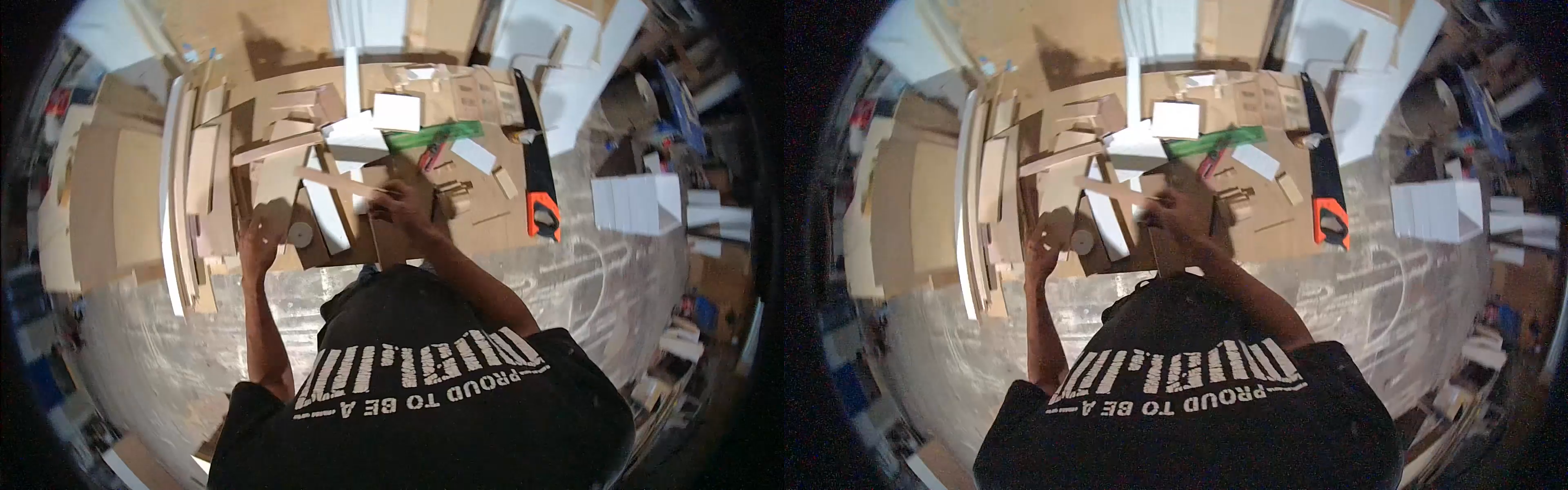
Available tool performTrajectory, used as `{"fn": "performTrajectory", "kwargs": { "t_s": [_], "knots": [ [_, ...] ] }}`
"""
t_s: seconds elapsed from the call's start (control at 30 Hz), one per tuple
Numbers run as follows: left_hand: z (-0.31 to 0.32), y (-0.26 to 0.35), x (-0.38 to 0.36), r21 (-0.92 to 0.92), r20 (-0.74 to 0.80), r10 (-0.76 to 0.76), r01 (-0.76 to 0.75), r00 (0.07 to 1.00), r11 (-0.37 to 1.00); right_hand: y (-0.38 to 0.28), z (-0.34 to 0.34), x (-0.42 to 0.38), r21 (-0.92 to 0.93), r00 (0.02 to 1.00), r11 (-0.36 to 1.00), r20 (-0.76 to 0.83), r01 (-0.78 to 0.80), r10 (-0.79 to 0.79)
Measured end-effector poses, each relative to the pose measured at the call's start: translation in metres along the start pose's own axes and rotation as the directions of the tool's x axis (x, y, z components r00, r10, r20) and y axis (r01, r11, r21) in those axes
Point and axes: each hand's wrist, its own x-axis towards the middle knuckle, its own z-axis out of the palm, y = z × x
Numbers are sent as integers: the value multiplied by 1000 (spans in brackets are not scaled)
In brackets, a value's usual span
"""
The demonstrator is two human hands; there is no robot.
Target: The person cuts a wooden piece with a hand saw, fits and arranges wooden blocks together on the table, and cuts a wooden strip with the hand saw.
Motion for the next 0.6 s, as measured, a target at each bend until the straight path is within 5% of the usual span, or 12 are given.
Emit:
{"fn": "performTrajectory", "kwargs": {
  "t_s": [0.17, 0.27, 0.33, 0.37, 0.43, 0.53, 0.57, 0.6],
  "knots": [
    [3, -34, -1, 53, -106, 281, -277, 954, 959, 13, 77, 29, 12, 989, 996, 119, -89, 86],
    [-7, -39, -10, -69, -169, 16, -28, 985, 997, 22, 80, 31, -261, 992, 964, 120, 60, -29],
    [-17, -37, -23, 95, -311, 10, 21, 950, 995, 26, 58, 22, -496, 980, 845, 106, 199, -168],
    [-25, -28, -30, 154, -356, -15, 74, 934, 985, -7, 52, -2, -541, 998, 839, 10, 55, -58],
    [-31, -45, -43, 279, -366, -9, 118, 931, 953, 10, 4, -14, -237, 965, 948, -104, 210, -240],
    [-16, -89, -67, -48, -363, -191, 187, 912, 981, 25, -113, -45, -674, 804, 738, -412, 49, -429],
    [-19, -74, -69, -307, -249, -371, 291, 895, 906, 56, -178, -48, -777, 700, 629, -455, -11, -550],
    [-7, -108, -75, -276, -259, -249, 176, 933, 945, 87, -240, -53, -843, 577, 525, -486, -114, -656]
  ]
}}
